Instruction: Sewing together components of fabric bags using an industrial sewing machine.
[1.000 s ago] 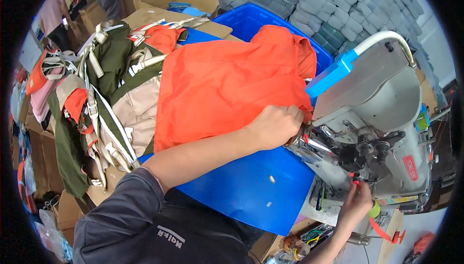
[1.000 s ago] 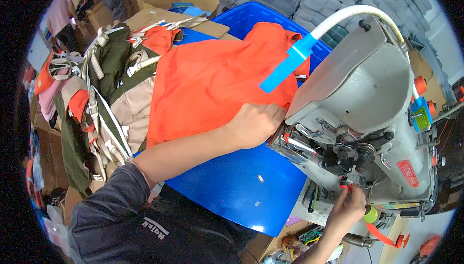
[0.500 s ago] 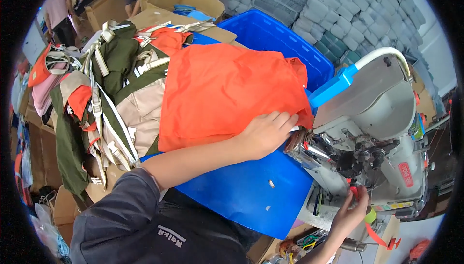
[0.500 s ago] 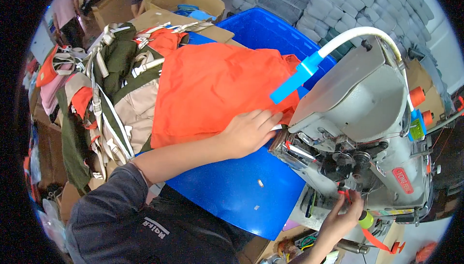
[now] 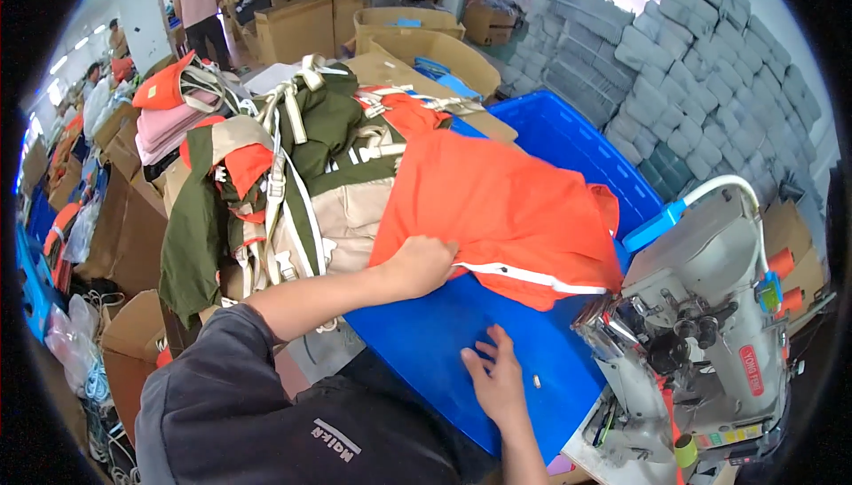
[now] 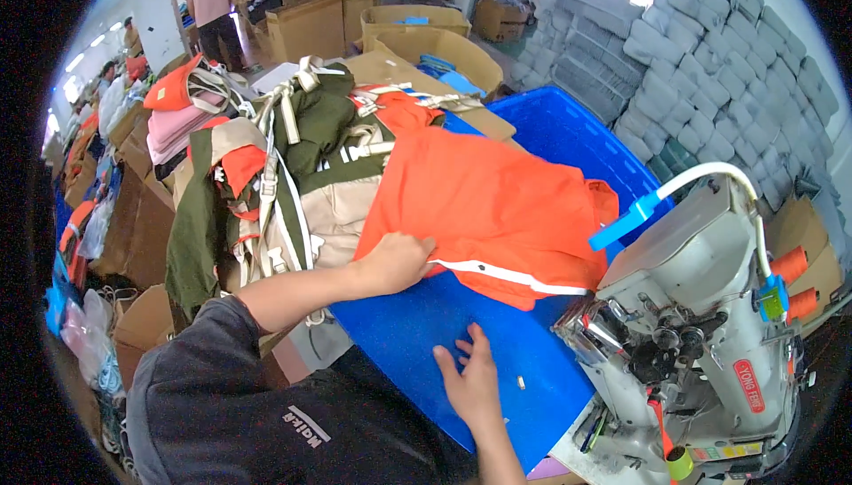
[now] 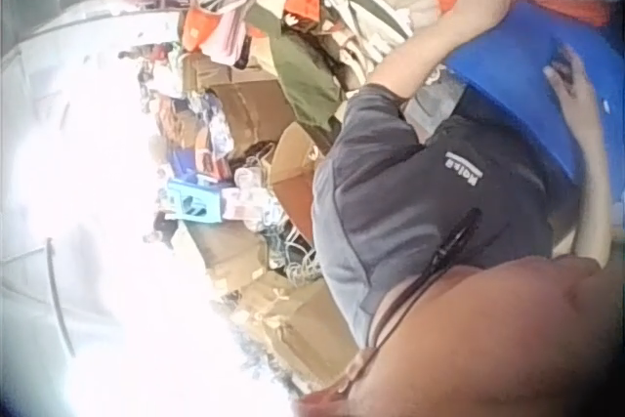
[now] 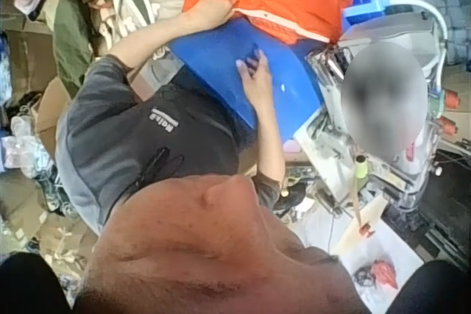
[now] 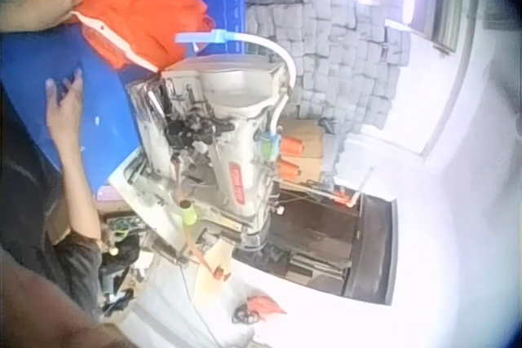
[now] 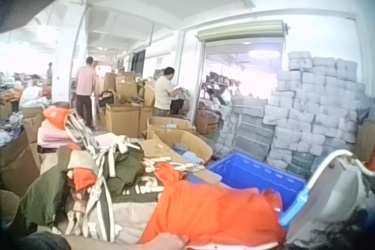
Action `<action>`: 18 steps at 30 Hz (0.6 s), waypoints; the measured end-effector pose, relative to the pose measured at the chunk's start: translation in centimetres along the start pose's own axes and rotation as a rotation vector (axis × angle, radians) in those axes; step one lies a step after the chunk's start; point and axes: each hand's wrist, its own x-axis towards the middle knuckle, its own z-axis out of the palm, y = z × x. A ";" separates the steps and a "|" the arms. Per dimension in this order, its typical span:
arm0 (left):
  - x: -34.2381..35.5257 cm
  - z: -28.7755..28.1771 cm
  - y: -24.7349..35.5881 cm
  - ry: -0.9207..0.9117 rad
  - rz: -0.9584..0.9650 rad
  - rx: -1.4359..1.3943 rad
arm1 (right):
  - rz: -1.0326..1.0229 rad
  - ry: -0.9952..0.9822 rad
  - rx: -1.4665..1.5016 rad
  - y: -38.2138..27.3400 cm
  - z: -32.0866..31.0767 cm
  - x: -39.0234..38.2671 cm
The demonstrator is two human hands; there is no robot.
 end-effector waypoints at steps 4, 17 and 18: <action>-3.9 -8.7 5.5 -0.089 0.135 -0.497 | -0.301 0.007 -0.032 -3.3 2.3 -1.5; -5.3 -8.2 15.8 -0.566 0.378 -1.371 | 0.049 0.767 0.787 -6.2 -1.1 -14.3; -5.2 -8.4 15.6 -0.356 0.486 -1.380 | 0.032 0.847 0.620 -5.4 -1.7 -15.2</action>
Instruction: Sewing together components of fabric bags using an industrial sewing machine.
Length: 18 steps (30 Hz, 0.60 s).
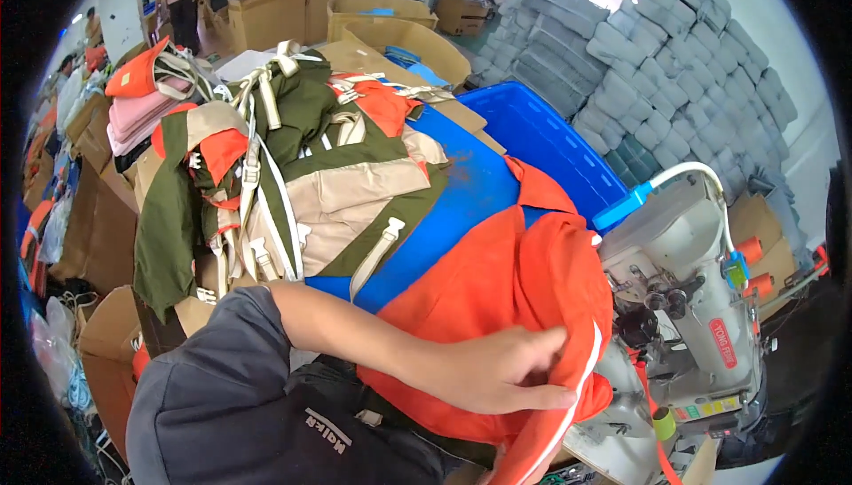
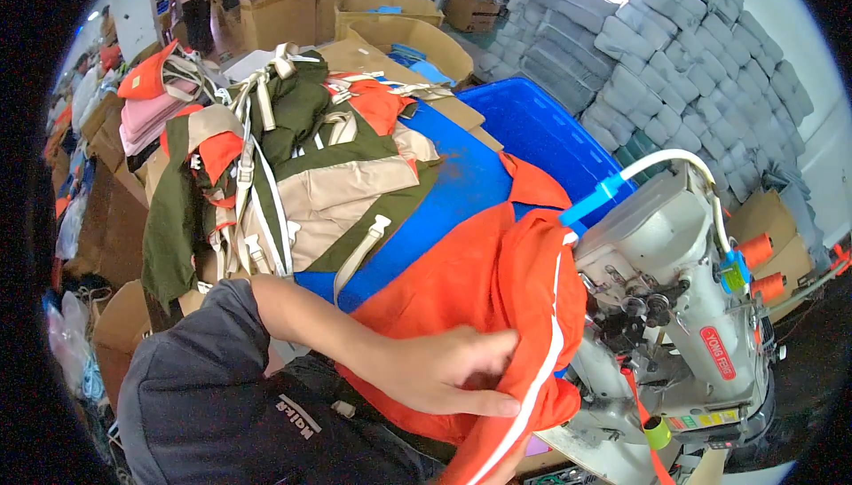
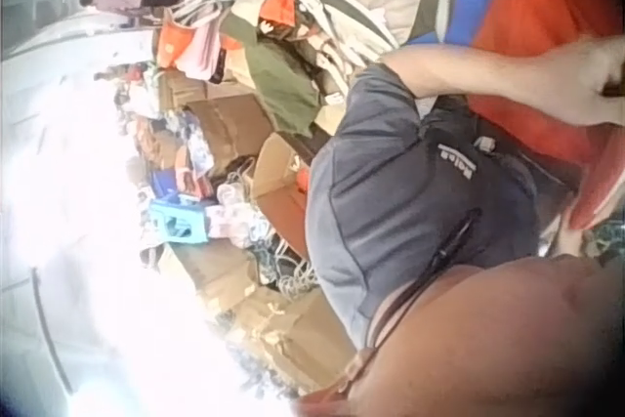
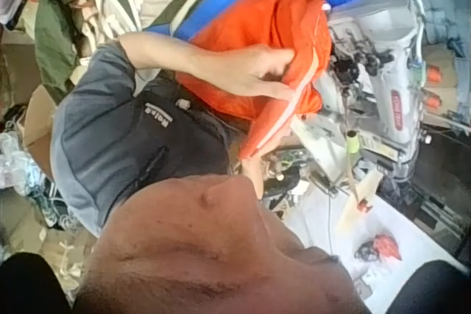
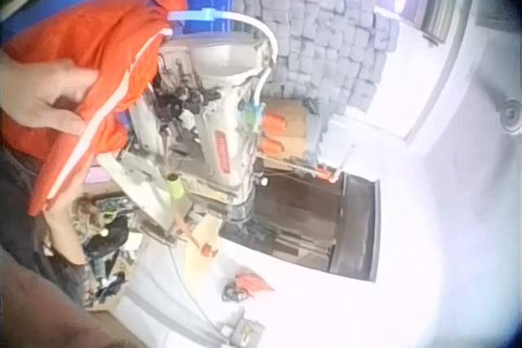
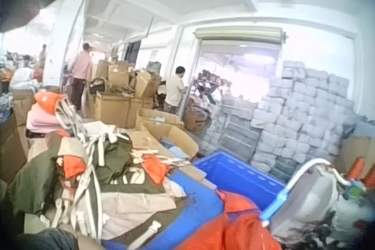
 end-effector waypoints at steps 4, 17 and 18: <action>2.1 -3.3 0.8 0.308 0.935 0.751 | -0.154 -0.401 -0.244 3.7 -3.3 1.3; 1.2 -8.4 1.7 0.443 0.771 0.606 | -0.742 -1.199 -0.412 3.5 9.4 1.0; 1.8 -8.4 2.4 0.464 0.728 0.830 | -0.727 -1.186 -0.412 5.5 9.1 0.4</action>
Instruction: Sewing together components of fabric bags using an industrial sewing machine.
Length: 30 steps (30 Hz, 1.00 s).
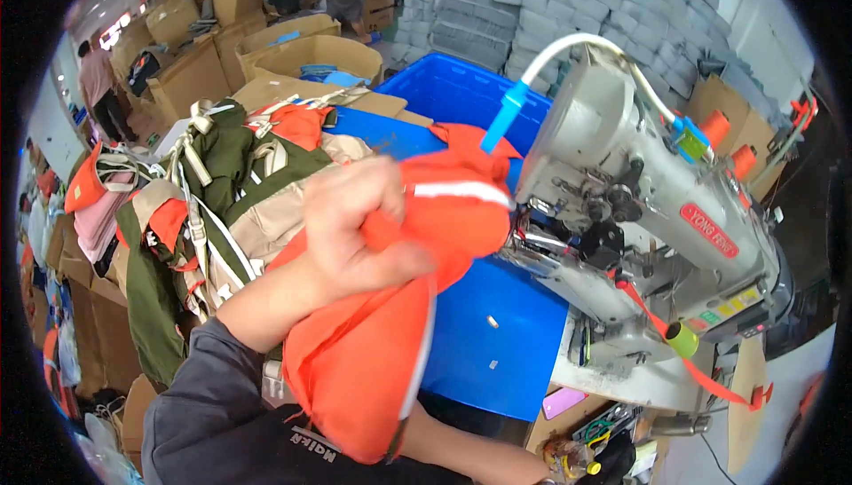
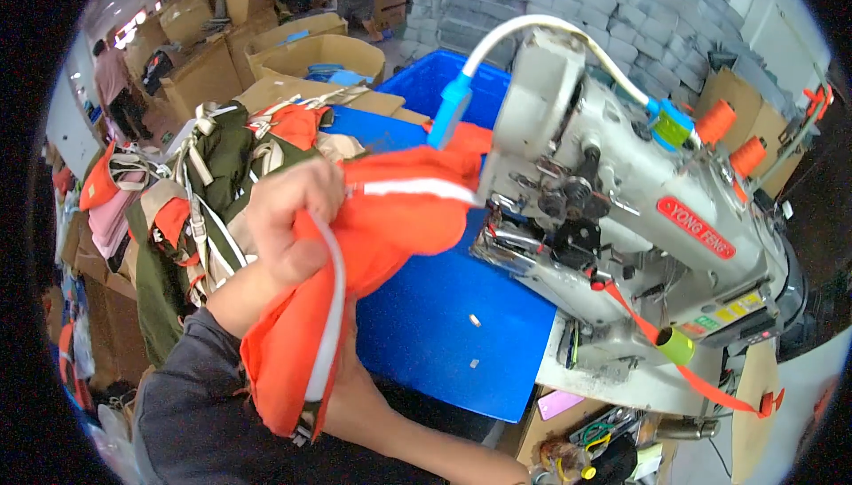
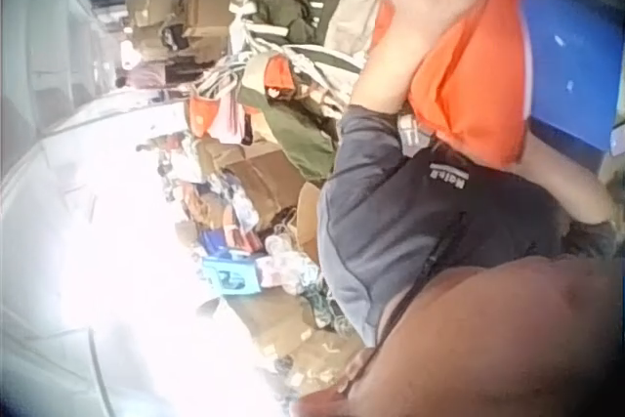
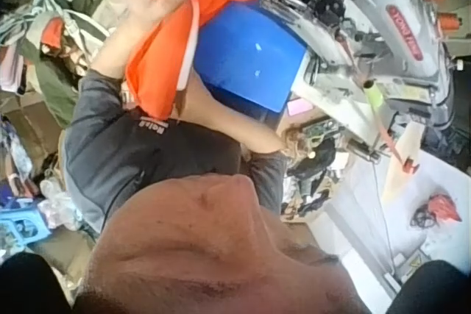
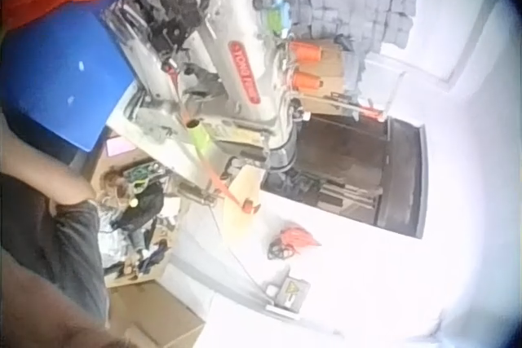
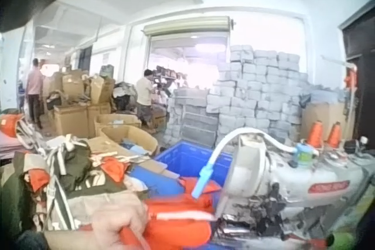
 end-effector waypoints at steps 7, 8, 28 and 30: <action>-1.4 4.6 -2.7 -0.285 -0.172 0.433 | 0.563 0.347 -0.001 6.9 -5.1 -6.2; -2.5 4.4 -2.7 -0.335 -0.330 0.499 | 0.687 0.411 0.187 7.3 -6.4 -6.7; 2.6 3.7 -0.6 -1.154 -0.385 -0.394 | 0.241 1.022 -0.004 3.1 -11.6 1.8; 2.0 4.0 -1.3 -1.066 -0.251 -0.407 | 0.177 0.942 -0.316 2.9 -11.9 1.2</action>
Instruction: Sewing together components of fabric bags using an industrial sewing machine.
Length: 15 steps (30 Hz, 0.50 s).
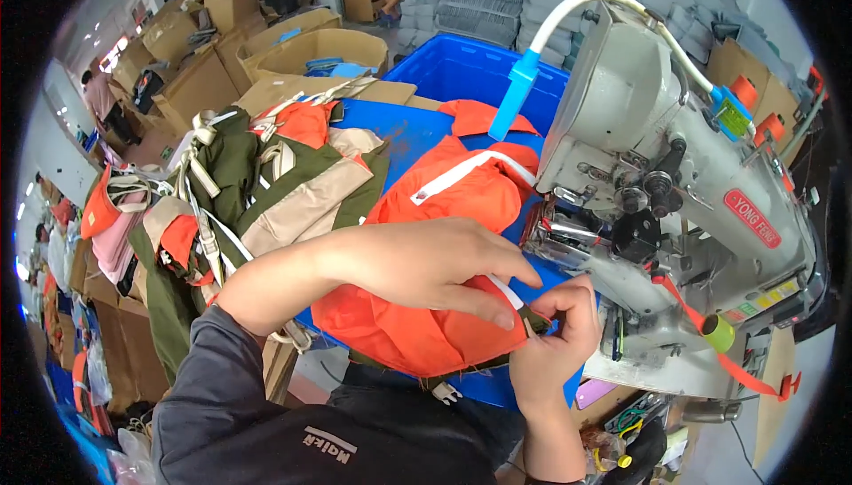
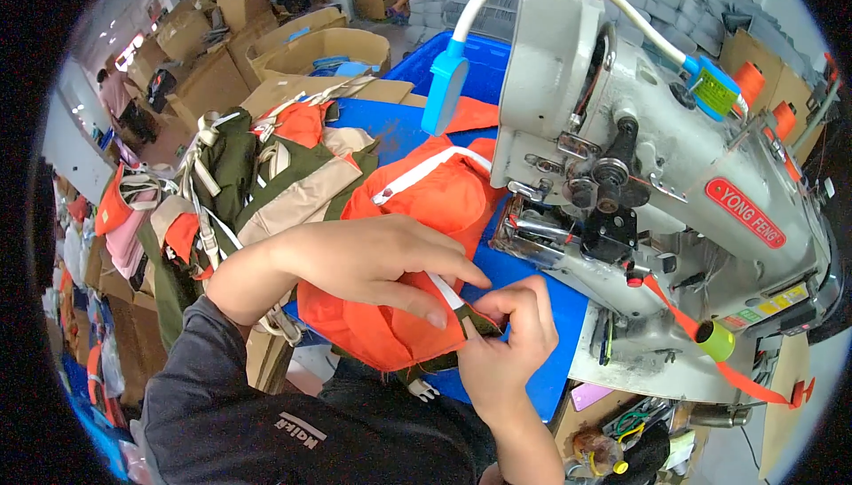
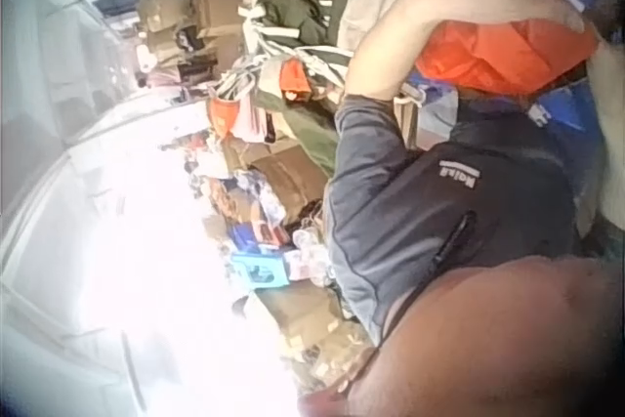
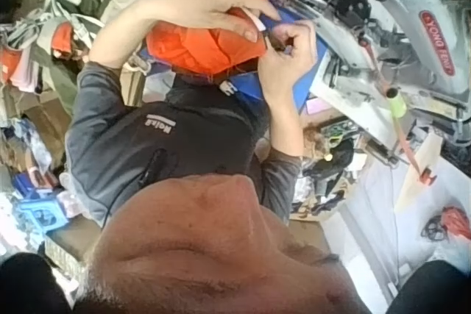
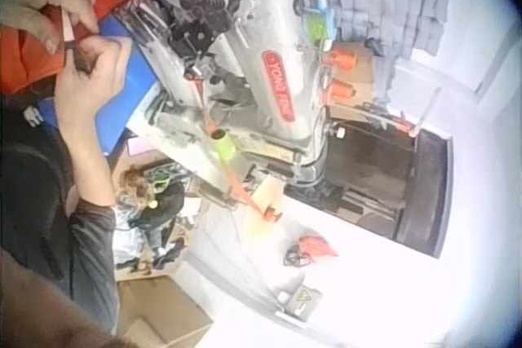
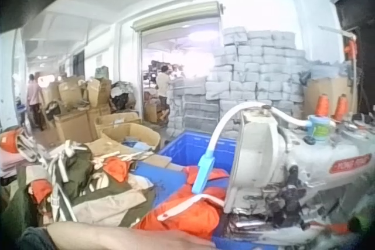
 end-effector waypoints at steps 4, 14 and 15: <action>0.9 0.1 0.1 0.098 0.085 0.049 | -0.001 0.256 0.012 -1.0 1.0 0.0; 3.7 0.9 -0.3 0.467 0.134 0.327 | 0.368 -0.399 0.056 -2.2 1.9 -4.4; 3.6 0.5 -0.5 0.449 0.132 0.344 | 0.313 -0.390 0.098 -2.1 1.5 -4.1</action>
